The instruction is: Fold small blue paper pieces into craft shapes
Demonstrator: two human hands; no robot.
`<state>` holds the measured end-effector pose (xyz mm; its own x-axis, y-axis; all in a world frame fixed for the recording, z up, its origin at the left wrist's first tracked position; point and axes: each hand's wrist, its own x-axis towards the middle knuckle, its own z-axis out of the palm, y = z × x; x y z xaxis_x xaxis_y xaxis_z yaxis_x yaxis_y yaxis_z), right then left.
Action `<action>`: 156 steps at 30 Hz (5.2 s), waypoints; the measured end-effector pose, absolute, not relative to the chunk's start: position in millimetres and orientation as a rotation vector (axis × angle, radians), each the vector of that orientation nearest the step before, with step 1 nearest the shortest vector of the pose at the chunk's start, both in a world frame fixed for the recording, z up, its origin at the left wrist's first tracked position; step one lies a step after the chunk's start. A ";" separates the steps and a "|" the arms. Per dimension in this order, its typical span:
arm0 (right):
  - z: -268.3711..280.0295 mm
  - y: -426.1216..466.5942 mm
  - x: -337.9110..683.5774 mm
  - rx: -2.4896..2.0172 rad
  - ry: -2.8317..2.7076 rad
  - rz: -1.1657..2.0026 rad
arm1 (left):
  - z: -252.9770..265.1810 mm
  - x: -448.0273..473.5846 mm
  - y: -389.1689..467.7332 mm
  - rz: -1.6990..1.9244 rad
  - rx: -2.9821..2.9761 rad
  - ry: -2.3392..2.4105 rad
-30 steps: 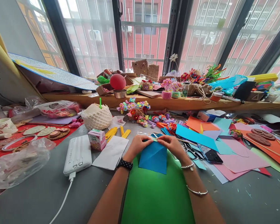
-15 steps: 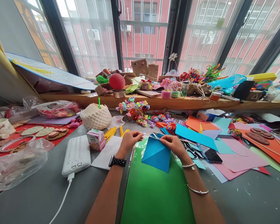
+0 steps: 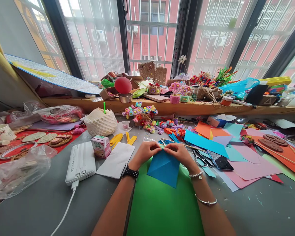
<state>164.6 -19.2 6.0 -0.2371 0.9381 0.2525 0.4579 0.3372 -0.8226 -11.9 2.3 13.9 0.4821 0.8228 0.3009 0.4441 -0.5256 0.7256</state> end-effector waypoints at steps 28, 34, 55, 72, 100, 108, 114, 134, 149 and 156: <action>5.7 -19.5 163.8 -1.243 -1.840 0.700 | 20.6 -21.4 4.6 0.904 1.956 1.025; 3.4 -17.6 170.9 -1.287 -1.788 0.676 | 22.8 -28.1 9.0 1.205 1.687 1.089; -0.7 -13.5 176.7 -1.324 -1.638 0.667 | 18.7 -22.0 5.8 0.932 2.117 1.170; 2.7 -17.1 167.3 -1.269 -1.818 0.725 | 15.3 -23.3 9.7 1.056 2.005 1.129; 5.2 -19.6 155.4 -1.252 -1.805 0.582 | 12.6 -19.9 7.7 0.911 2.091 1.067; 6.3 -19.1 163.0 -1.289 -1.767 0.601 | 17.2 -27.4 9.5 1.074 1.971 1.178; 3.5 -18.9 159.3 -1.247 -1.770 0.594 | 14.7 -16.7 7.1 1.064 2.069 1.086; -1.6 -11.7 165.4 -1.081 -1.171 1.116 | 7.6 -26.4 18.8 1.714 1.295 1.226; -4.1 -13.0 165.6 -1.297 -1.739 0.720 | 13.1 -16.3 8.1 1.249 1.662 1.143; -0.6 -16.1 163.3 -1.217 -1.617 0.798 | 14.3 -17.5 8.1 1.235 1.441 1.099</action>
<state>163.3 -16.1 -0.6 -0.0780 0.9539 0.2897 0.3502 0.2983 -0.8879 -17.5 8.1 14.3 0.1006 0.9787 0.1787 0.0635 -0.1856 0.9806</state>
